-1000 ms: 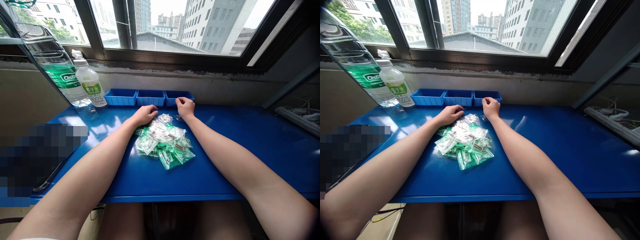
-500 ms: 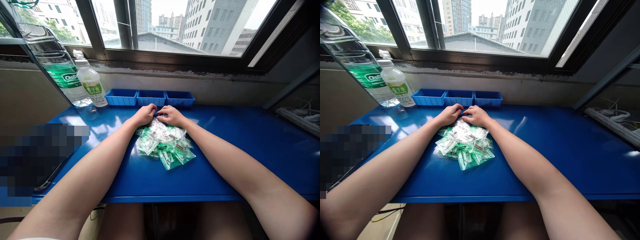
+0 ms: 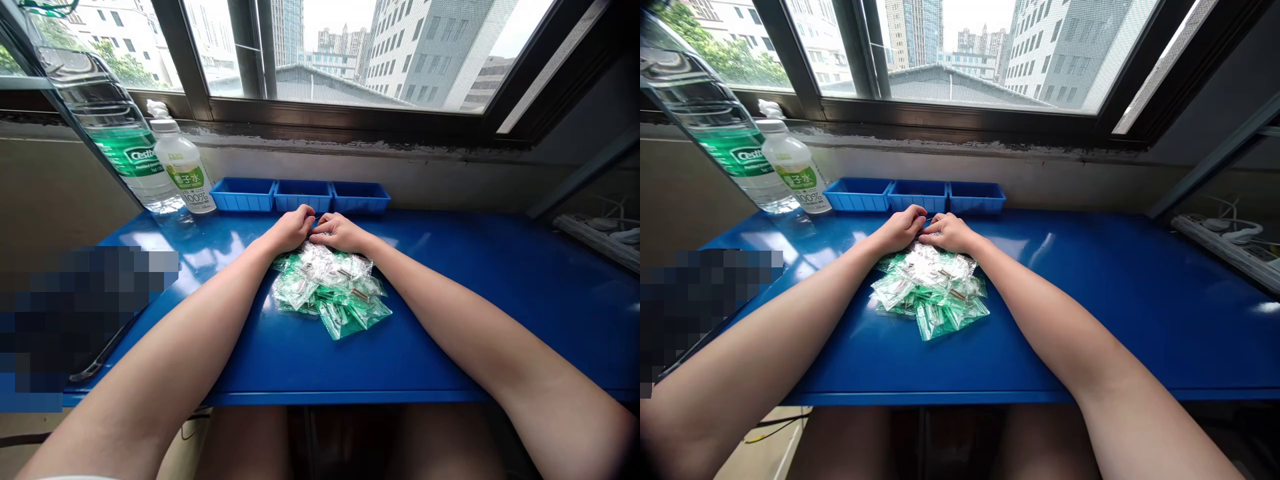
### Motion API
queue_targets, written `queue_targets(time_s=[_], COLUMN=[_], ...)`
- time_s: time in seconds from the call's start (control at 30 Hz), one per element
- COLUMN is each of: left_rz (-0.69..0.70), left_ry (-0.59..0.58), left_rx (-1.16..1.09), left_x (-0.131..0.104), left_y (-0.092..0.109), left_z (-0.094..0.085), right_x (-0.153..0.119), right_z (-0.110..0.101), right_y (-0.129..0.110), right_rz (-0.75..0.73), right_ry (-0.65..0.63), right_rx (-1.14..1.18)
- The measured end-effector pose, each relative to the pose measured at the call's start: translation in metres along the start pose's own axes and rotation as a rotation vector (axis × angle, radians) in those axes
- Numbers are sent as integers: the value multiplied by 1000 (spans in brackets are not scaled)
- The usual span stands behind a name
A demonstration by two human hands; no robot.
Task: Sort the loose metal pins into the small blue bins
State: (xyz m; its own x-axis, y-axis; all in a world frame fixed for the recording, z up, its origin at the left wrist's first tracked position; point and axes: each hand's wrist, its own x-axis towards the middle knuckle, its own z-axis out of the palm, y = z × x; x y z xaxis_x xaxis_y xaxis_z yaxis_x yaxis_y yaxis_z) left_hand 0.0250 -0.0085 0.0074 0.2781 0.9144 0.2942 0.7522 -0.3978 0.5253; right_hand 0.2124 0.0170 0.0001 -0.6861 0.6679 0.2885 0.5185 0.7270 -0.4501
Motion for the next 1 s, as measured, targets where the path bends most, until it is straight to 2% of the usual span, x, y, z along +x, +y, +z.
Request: queue_targets(time_s=[0.17, 0.4, 1.0], left_rz=[27, 34, 89], left_ry=[9, 13, -13], left_rx=[-11, 14, 116], left_x=[-1, 0, 0], left_y=[2, 1, 0], left_z=[0, 1, 0], right_x=[0, 1, -1], right_z=[0, 4, 0], right_y=[0, -2, -4], right_rz=[-23, -6, -29], right_ry=[-4, 76, 72], right_rx=[38, 30, 89])
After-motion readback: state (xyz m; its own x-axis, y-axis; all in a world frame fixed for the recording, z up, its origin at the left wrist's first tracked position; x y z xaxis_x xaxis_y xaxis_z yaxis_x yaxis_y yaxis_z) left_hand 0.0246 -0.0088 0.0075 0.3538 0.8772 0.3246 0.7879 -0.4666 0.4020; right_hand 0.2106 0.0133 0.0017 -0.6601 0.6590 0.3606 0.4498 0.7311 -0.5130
